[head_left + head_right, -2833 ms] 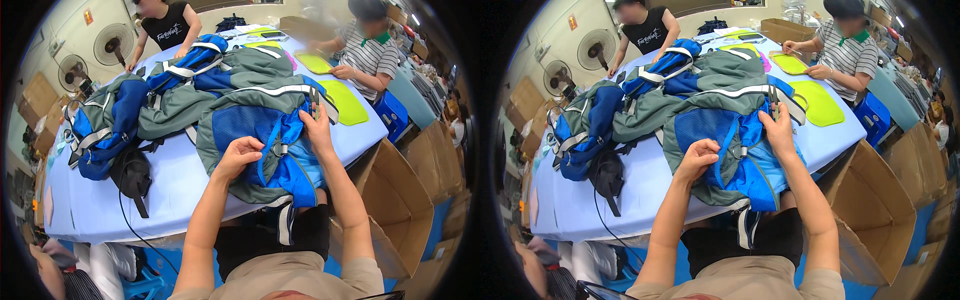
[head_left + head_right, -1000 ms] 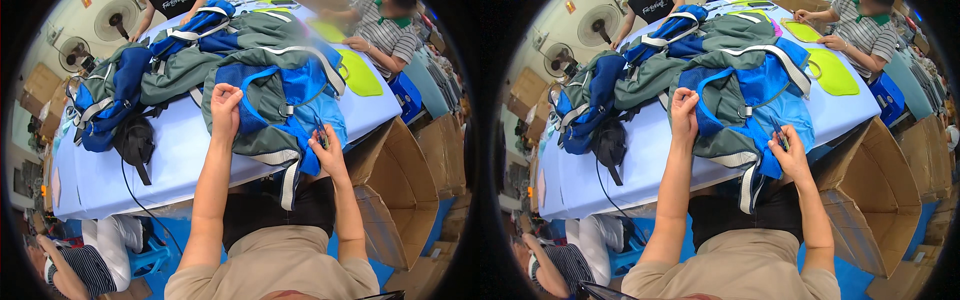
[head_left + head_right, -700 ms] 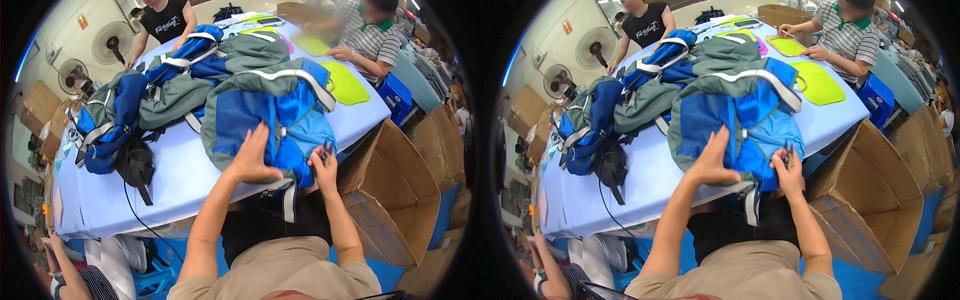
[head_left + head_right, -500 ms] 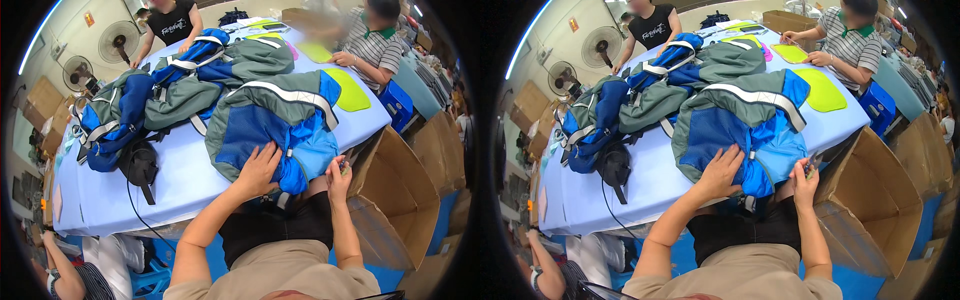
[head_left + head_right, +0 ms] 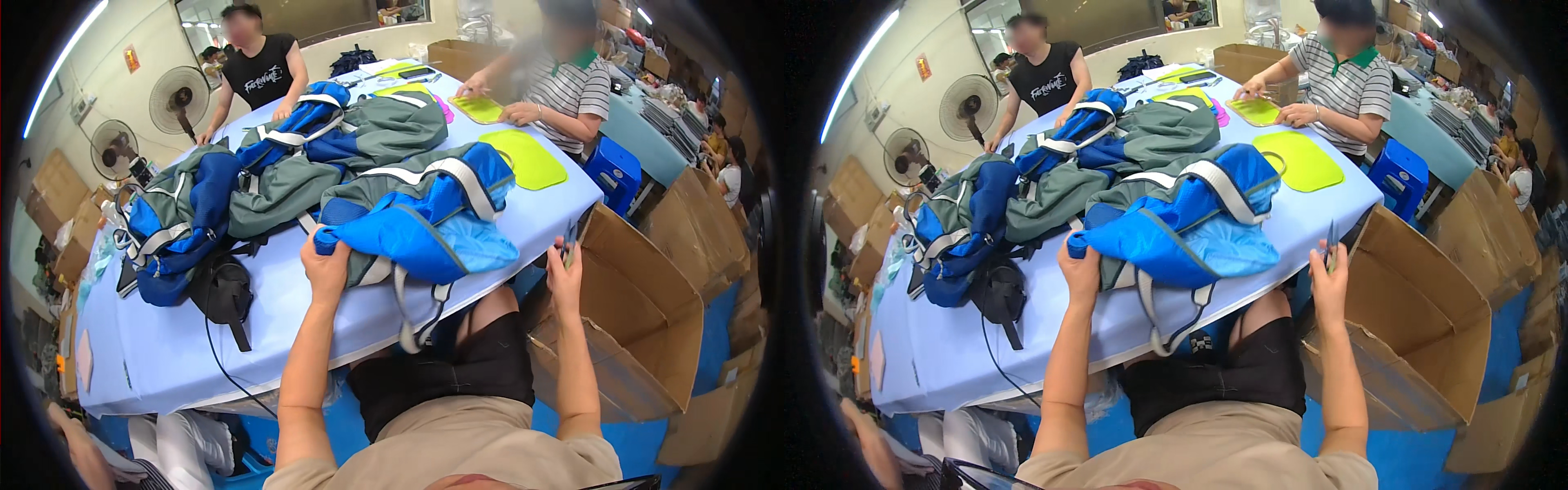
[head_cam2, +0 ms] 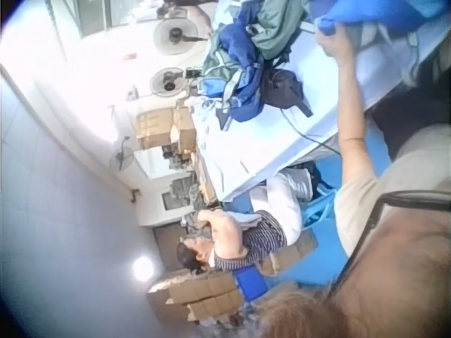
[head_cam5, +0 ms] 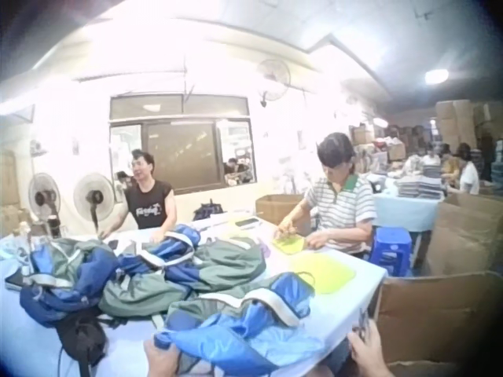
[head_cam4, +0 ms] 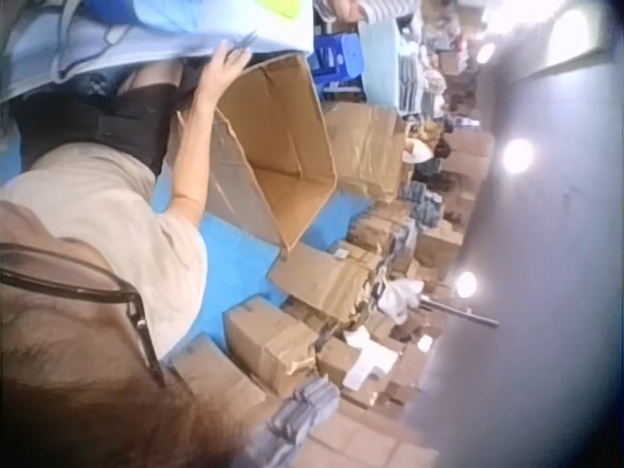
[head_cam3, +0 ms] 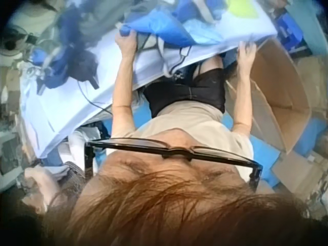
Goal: The person uses a small knife to cut threads and trim excess fabric on blue and green backpacks. They repeatedly open and close zippers, adjust straps, and inspect seams while working at a table with other workers nearby.
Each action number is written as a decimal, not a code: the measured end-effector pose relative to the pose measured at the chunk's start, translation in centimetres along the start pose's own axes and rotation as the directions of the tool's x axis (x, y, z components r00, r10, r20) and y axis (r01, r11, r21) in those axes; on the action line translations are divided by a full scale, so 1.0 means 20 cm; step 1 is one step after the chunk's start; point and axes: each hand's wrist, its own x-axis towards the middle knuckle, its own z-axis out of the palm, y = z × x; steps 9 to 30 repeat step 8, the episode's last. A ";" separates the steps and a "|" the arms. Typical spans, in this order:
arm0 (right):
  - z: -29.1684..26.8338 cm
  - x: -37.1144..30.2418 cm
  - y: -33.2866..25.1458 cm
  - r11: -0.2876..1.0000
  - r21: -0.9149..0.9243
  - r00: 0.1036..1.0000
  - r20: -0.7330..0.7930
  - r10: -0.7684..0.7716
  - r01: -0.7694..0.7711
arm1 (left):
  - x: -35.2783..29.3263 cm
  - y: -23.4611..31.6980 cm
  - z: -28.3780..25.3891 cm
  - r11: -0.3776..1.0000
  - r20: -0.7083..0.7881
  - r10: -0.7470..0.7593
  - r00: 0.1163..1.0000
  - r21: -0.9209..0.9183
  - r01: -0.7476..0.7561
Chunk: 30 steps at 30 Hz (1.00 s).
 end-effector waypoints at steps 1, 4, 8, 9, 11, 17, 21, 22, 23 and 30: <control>0.01 0.09 0.07 0.986 -0.117 0.993 0.001 -0.122 0.121 | 0.01 0.00 -0.05 0.999 -0.025 0.037 0.999 -0.016 -0.038; 0.06 0.28 0.11 0.921 -0.362 0.989 0.060 -0.134 0.147 | 0.01 0.05 -0.16 0.997 -0.167 0.065 0.984 0.041 -0.059; 0.25 0.53 0.34 0.761 -0.564 0.947 0.195 -0.254 0.321 | 0.07 -0.05 -0.51 0.956 -0.346 0.099 0.933 0.294 0.008; 0.25 0.53 0.34 0.761 -0.564 0.947 0.195 -0.254 0.321 | 0.07 -0.05 -0.51 0.956 -0.346 0.099 0.933 0.294 0.008; 0.25 0.53 0.34 0.761 -0.564 0.947 0.195 -0.254 0.321 | 0.07 -0.05 -0.51 0.956 -0.346 0.099 0.933 0.294 0.008; 0.25 0.53 0.34 0.761 -0.564 0.947 0.195 -0.254 0.321 | 0.07 -0.05 -0.51 0.956 -0.346 0.099 0.933 0.294 0.008; 0.25 0.53 0.34 0.761 -0.564 0.947 0.195 -0.254 0.321 | 0.07 -0.05 -0.51 0.956 -0.346 0.099 0.933 0.294 0.008; 0.25 0.53 0.34 0.761 -0.564 0.947 0.195 -0.254 0.321 | 0.07 -0.05 -0.51 0.956 -0.346 0.099 0.933 0.294 0.008; 0.25 0.53 0.34 0.761 -0.564 0.947 0.195 -0.254 0.321 | 0.07 -0.05 -0.51 0.956 -0.346 0.099 0.933 0.294 0.008; 0.25 0.53 0.34 0.761 -0.564 0.947 0.195 -0.254 0.321 | 0.07 -0.05 -0.51 0.956 -0.346 0.099 0.933 0.294 0.008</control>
